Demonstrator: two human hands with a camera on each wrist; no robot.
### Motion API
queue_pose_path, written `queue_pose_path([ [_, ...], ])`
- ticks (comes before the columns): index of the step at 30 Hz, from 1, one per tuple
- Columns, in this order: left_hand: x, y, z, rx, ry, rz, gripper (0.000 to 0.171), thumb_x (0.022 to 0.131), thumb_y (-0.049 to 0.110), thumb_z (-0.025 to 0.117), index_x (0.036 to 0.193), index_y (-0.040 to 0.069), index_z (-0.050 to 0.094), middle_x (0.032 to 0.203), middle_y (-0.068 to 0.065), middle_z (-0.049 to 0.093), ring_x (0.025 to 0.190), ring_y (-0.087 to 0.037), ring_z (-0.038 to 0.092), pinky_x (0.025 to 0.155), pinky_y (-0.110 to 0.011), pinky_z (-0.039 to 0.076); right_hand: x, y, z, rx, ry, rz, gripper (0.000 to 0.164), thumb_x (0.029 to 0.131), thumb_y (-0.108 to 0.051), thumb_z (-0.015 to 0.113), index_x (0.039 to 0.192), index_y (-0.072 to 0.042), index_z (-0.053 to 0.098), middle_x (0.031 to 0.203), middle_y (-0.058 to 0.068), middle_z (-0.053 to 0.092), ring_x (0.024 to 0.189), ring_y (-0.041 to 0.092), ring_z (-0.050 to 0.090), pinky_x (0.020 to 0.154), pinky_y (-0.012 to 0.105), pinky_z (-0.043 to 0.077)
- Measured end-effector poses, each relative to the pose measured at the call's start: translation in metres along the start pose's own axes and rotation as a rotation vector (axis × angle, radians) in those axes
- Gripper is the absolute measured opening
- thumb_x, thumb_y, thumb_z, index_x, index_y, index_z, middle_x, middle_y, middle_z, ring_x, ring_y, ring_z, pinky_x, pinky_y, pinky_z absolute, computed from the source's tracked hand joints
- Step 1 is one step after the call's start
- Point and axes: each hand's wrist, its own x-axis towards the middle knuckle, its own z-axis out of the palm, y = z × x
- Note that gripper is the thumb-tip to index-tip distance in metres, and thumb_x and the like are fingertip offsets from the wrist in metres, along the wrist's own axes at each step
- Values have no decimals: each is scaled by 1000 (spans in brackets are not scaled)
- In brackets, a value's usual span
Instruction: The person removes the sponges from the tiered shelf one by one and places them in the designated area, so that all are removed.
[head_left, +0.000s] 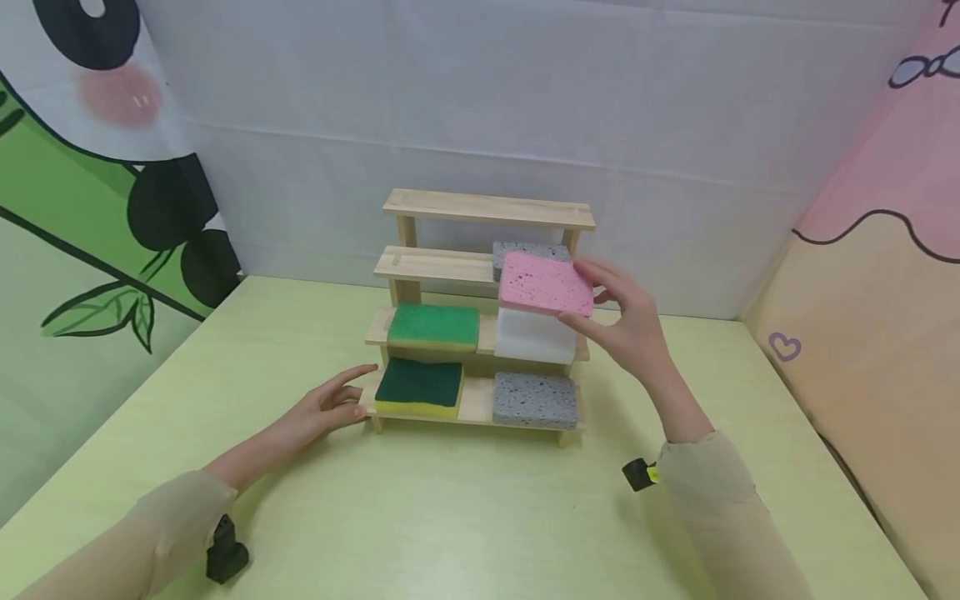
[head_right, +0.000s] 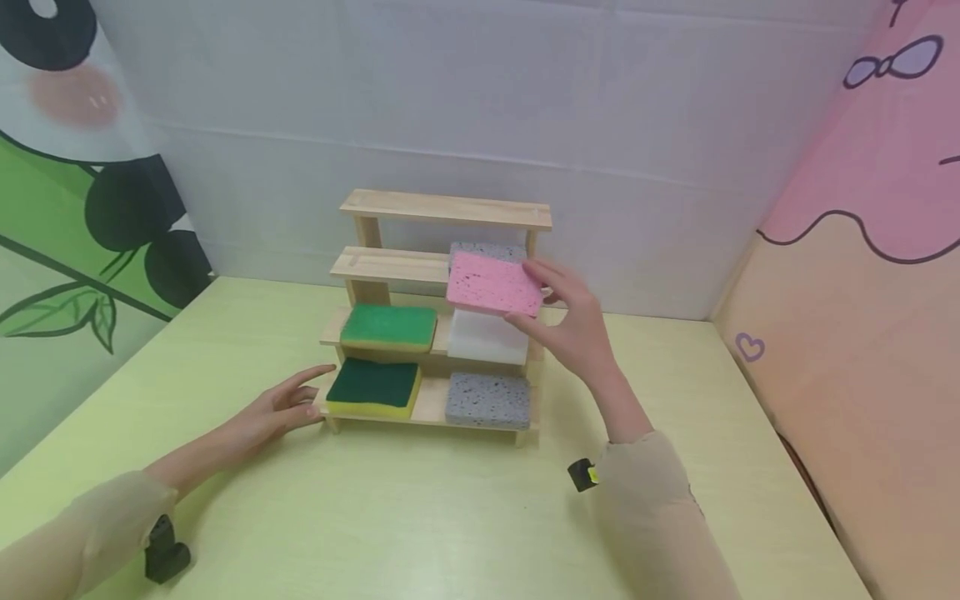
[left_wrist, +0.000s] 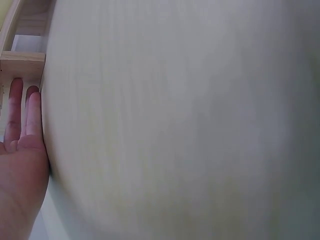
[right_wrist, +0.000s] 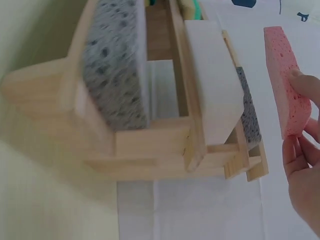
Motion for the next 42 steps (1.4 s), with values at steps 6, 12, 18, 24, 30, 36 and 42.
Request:
queue_pose_path([
  [6, 0, 0, 1, -12, -6, 10, 64, 103, 30, 53, 157, 30, 20, 137, -16, 56, 117, -9, 59, 108, -47, 40, -20, 10, -17, -27, 31, -1, 68, 75, -4, 85, 137, -14, 60, 138, 4, 60, 111, -3, 51, 86, 18, 45],
  [12, -1, 1, 1, -9, 2, 12, 65, 102, 31, 54, 157, 29, 20, 138, -16, 55, 116, -6, 60, 106, -41, 43, -39, 16, -37, -71, 40, 5, 72, 72, 1, 85, 137, -14, 59, 138, 7, 60, 114, -6, 48, 86, 14, 42],
  [18, -1, 1, 0, -22, 2, 15, 65, 102, 30, 55, 158, 28, 21, 139, -17, 54, 114, -3, 60, 97, -23, 45, -54, 29, -55, -150, 62, 40, 76, 68, 6, 86, 137, -11, 59, 137, 12, 59, 113, -9, 46, 85, 10, 39],
  [24, -1, 1, 1, -35, -1, 38, 65, 102, 26, 54, 158, 25, 21, 137, -18, 54, 113, -1, 60, 93, -17, 46, -66, 42, -69, -164, 80, 60, 76, 70, 6, 84, 138, -12, 58, 137, 12, 58, 112, -8, 46, 85, 8, 38],
  [30, -2, 3, 2, -46, -4, 30, 65, 102, 27, 54, 158, 25, 20, 139, -19, 53, 113, 0, 60, 93, -17, 46, -72, 55, -74, -159, 61, 94, 72, 75, 4, 81, 141, -13, 56, 138, 13, 56, 114, -6, 45, 85, 12, 40],
  [36, -2, 1, 1, -47, 1, 27, 65, 102, 27, 54, 158, 25, 21, 139, -18, 53, 113, -1, 60, 93, -16, 46, -74, 76, -72, -164, 34, 133, 72, 75, 3, 81, 141, -9, 55, 137, 17, 57, 114, -6, 41, 85, 14, 39],
  [42, -1, 0, 1, -43, -1, 23, 65, 102, 27, 54, 158, 26, 21, 139, -18, 53, 114, -2, 60, 95, -18, 45, -77, 100, -69, -198, -33, 175, 70, 77, -4, 82, 141, -7, 53, 137, 18, 57, 112, -3, 41, 83, 9, 38],
])
